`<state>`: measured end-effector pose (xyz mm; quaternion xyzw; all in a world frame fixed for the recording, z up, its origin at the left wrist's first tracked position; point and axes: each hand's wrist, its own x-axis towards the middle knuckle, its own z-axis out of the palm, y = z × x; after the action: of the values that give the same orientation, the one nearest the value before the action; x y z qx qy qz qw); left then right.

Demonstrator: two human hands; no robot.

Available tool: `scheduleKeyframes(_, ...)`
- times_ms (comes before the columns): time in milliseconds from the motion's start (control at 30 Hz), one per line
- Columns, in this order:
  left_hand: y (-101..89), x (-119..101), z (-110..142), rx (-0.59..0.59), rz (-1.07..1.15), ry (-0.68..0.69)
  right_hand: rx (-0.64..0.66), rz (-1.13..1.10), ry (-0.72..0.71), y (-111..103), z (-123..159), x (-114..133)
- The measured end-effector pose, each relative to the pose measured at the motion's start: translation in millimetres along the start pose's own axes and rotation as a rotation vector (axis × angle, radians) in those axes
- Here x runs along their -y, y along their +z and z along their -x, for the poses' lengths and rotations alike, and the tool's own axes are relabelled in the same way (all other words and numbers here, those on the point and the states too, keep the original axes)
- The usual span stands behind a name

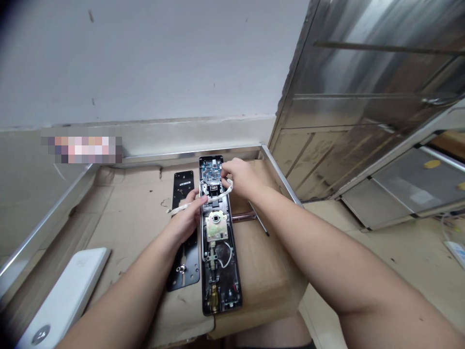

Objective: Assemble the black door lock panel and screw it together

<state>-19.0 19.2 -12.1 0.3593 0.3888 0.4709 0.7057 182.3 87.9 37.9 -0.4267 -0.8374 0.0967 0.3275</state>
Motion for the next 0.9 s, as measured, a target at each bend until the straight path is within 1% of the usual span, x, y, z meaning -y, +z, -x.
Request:
scheduleKeyframes(167, 0.6, 10.4, 1.4, 0.028, -0.083, 0.077, 0.024, 0.025, -0.016, -0.5, 0.1, 2.3)
scheduleKeyframes(300, 5.9, 11.1, 5.0, -0.006, -0.173, 0.144, 0.049, 0.065, 0.016, -0.9, -0.7, 5.4)
scheduleKeyframes(367, 7.2, 11.0, 5.6, 0.008, -0.179, 0.136, 0.06, 0.081, 0.014, -1.8, -1.5, 6.9)
scheduleKeyframes(500, 5.4, 12.2, 5.3, 0.05, -0.184, 0.047, 0.085, 0.099, 0.01, -3.5, -3.1, 9.3)
scheduleKeyframes(567, 4.4, 12.7, 5.4, 0.053, -0.188, 0.035, 0.099, 0.095, 0.001, -3.1, -3.9, 9.9)
scheduleKeyframes(700, 5.8, 11.3, 6.6, 0.087, -0.19, 0.08, 0.111, 0.127, -0.049, -0.2, -5.2, 11.5)
scheduleKeyframes(767, 7.1, 10.0, 7.1, 0.098, -0.191, 0.117, 0.106, 0.146, -0.053, 0.3, -5.6, 13.0)
scheduleKeyframes(900, 7.9, 9.9, 7.1, 0.112, -0.189, 0.158, 0.132, 0.15, 0.042, -3.4, -7.0, 17.2)
